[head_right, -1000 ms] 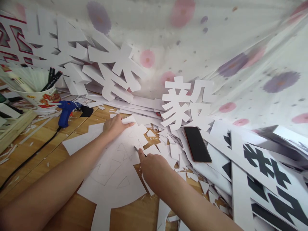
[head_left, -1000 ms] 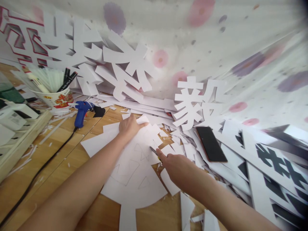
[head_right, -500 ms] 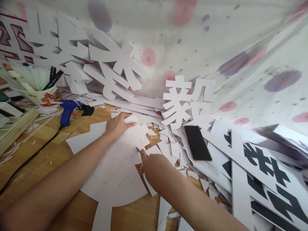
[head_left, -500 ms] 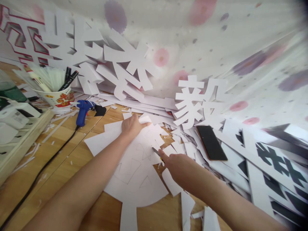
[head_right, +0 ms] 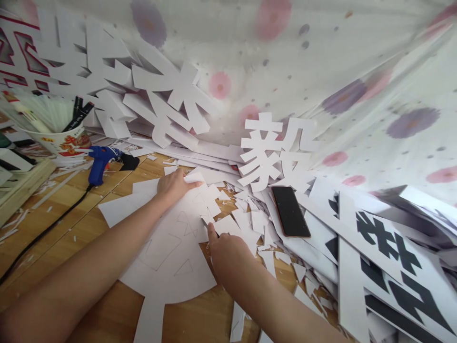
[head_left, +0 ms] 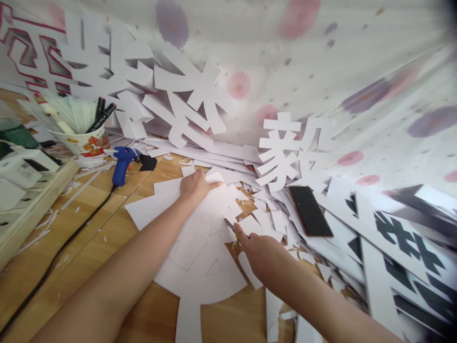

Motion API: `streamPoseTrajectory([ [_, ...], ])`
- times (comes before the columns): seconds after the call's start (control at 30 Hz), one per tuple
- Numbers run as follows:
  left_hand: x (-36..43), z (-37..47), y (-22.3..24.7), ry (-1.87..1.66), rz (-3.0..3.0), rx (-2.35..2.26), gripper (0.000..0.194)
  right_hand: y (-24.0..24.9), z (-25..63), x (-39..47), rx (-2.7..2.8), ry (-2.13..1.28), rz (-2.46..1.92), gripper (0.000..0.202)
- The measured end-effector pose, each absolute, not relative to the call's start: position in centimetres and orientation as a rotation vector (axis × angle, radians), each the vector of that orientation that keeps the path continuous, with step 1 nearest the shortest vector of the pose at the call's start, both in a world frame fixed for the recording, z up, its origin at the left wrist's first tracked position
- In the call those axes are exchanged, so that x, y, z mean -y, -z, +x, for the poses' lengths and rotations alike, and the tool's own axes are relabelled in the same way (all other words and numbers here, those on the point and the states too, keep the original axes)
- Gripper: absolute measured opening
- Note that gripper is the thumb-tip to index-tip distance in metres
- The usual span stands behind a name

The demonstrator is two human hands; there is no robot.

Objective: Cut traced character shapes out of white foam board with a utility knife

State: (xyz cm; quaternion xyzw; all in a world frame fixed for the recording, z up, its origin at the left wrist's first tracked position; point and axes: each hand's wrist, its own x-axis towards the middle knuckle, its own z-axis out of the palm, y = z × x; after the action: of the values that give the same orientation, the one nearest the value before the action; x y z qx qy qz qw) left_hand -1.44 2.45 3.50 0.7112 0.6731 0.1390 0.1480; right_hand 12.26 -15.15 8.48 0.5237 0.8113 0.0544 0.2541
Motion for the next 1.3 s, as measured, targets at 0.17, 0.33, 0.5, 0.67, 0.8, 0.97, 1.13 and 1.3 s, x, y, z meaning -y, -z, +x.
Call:
streamPoseTrajectory([
  [0.17, -2.4, -1.3, -3.4, -0.399, 2.07, -1.928, 0.075, -8.0, 12.9, 15.8, -2.194, -0.208, 1.418, 0.067],
  [0.33, -1.9, -0.5, -3.3, -0.406, 2.109, -1.859, 0.077, -8.3, 13.7, 17.0, -2.2, -0.157, 1.556, 0.056],
  [0.5, -2.3, -1.0, -3.8, -0.35, 2.122, -1.907, 0.073, -8.2, 15.1, 18.7, -2.317, -0.193, 1.699, 0.054],
  [0.67, -2.5, -1.7, -4.4, -0.414, 2.143, -1.893, 0.073, -8.2, 17.7, 17.7, -2.457, -0.041, 1.94, 0.051],
  [0.8, -1.8, -0.8, -4.4, -0.366, 2.294, -1.64, 0.07, -8.0, 19.0, 15.8, -2.505, 0.113, 1.877, 0.049],
  [0.97, -1.8, 0.0, -3.6, -0.232, 2.433, -1.448, 0.069, -7.0, 19.1, 15.6, -2.549, 0.078, 1.722, 0.046],
  [1.13, -2.2, 0.1, -2.3, -0.167, 2.485, -1.322, 0.068, -6.1, 18.3, 16.1, -2.516, -0.007, 1.643, 0.045],
  [1.3, -2.4, 0.3, -1.8, -0.175, 2.481, -1.33, 0.069, -5.5, 17.3, 16.3, -2.498, 0.009, 1.609, 0.047],
])
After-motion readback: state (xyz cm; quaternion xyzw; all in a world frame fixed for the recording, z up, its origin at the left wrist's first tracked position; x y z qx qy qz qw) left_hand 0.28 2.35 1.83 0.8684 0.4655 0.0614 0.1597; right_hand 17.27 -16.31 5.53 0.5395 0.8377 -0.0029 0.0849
